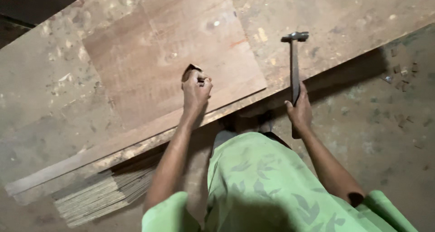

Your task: The person applies glue from a container to the edge of a wooden board, joins it to another board, and hammers nails into a wooden strip using a hammer.

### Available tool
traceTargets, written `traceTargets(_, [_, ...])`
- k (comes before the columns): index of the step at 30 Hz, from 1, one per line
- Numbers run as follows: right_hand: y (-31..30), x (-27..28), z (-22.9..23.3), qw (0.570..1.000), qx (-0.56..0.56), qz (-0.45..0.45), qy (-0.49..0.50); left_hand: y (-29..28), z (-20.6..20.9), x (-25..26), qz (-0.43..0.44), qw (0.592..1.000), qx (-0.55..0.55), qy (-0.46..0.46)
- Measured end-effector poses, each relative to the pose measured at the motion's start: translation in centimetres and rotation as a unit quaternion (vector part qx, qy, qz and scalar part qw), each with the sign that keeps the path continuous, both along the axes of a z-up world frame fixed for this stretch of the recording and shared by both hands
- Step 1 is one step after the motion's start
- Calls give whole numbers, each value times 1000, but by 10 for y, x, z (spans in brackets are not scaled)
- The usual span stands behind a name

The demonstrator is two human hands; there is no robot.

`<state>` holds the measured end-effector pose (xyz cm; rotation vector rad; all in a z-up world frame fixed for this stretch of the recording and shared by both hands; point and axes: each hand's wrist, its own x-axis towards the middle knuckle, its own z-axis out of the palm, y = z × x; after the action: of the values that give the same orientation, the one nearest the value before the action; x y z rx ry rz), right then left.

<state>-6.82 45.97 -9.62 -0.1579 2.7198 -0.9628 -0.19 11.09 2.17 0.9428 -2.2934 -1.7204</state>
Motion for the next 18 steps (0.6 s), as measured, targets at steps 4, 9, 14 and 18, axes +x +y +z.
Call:
traceTargets(4, [32,-4,7,1000,15,-10,-15,48,-31,0,48,997,53,-16])
traceTargets(9, [69,-38,8,998,46,34,-15,94,-58,2,22,996,80,27])
traceTargets(14, [92,-37,9,994,-45,86,58,124,-63,3,-40,997,-7,58])
traceTargets(18, [101,-26,16,986,-127,46,-94,138,-64,-9,-40,998,-33,46])
